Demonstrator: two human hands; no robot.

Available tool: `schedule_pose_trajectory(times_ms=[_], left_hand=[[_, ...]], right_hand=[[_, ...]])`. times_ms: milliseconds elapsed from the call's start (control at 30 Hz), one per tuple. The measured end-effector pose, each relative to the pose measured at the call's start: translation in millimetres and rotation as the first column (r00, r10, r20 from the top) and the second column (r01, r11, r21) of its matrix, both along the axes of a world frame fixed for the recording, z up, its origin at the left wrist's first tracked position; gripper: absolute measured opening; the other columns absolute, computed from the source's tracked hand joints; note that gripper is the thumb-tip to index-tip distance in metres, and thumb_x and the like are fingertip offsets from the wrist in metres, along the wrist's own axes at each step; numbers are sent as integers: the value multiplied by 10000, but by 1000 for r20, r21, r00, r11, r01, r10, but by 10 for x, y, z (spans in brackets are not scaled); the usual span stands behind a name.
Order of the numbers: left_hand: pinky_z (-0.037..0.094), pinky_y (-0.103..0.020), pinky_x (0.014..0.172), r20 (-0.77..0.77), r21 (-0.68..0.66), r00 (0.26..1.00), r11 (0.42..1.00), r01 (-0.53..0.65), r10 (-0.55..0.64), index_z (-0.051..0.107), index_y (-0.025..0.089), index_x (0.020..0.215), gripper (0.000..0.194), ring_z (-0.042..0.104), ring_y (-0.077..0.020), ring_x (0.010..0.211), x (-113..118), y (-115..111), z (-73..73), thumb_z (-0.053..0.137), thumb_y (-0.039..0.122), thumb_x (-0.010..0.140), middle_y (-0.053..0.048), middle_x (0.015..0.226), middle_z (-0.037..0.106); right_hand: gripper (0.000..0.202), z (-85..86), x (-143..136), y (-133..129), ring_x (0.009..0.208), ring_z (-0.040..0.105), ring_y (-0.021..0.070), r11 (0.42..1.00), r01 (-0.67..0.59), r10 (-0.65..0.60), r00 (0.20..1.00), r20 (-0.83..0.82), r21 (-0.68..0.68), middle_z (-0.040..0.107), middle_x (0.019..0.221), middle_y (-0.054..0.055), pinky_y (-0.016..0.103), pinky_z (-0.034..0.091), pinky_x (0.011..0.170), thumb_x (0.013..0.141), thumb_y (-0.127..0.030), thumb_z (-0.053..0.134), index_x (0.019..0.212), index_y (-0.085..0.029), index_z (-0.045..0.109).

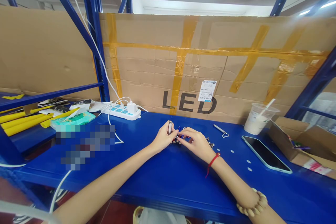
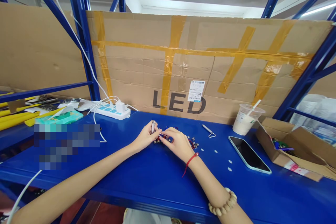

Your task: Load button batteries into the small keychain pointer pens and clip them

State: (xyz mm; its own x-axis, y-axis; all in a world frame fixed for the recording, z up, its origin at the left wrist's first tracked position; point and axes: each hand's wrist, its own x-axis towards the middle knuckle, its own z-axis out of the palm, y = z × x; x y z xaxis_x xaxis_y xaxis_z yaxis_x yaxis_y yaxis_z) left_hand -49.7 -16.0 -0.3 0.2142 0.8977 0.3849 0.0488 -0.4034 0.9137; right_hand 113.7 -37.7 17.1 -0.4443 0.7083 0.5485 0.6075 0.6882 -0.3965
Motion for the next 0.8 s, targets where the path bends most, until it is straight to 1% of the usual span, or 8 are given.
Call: schedule_pose_trajectory(times_ms=[200,367,500,600,700,733,800], left_hand=[[395,-200,525,20,-20,999,999,29,-29,357,192,770,242,459,-67,512,28,-36,26,560,323,760,75,591,441],[397,-207,542,-13,13,1000,1000,11,-11,366,190,781,224,457,-70,518,26,-10,-4,550,318,772,72,596,453],[395,-209,549,-43,32,999,999,17,-16,370,186,764,225,463,-72,532,31,-4,-36,550,321,774,67,607,452],[393,-206,552,-50,44,999,999,21,-19,375,182,750,235,469,-71,540,43,-8,-53,556,332,771,64,617,457],[384,-197,543,-36,42,999,999,18,-16,379,184,753,248,464,-66,534,52,-23,-39,557,355,772,68,605,459],[376,-191,529,-21,28,1000,999,17,-16,377,186,757,252,453,-62,520,54,-31,-26,550,368,777,72,591,456],[350,-181,491,34,-44,999,999,-9,11,372,190,759,273,421,-52,479,58,-49,5,547,399,777,80,562,452]], right_hand=[[221,4,7,10,727,598,154,1000,-13,13,1000,23,17,650,812,39,233,466,588,842,-343,505,869,-227,691],[207,15,16,22,728,614,149,998,-55,56,998,27,-40,678,835,34,214,464,573,836,-282,505,893,-225,695],[177,28,22,11,638,621,144,996,-44,45,999,15,-82,691,742,31,213,466,555,795,-245,548,827,-200,715],[145,21,21,-1,626,638,161,994,-31,30,1000,-6,-102,701,717,33,229,487,564,754,-231,584,772,-191,722],[140,-11,17,11,668,662,183,988,-34,20,996,-93,-153,712,750,31,251,522,604,735,-252,601,782,-192,718],[148,-22,18,21,684,668,189,984,-22,-3,989,-146,-174,714,760,33,259,534,619,729,-267,609,798,-189,714],[192,-37,27,46,688,675,199,975,16,-76,961,-265,-222,713,744,42,278,551,641,711,-306,631,831,-172,697]])
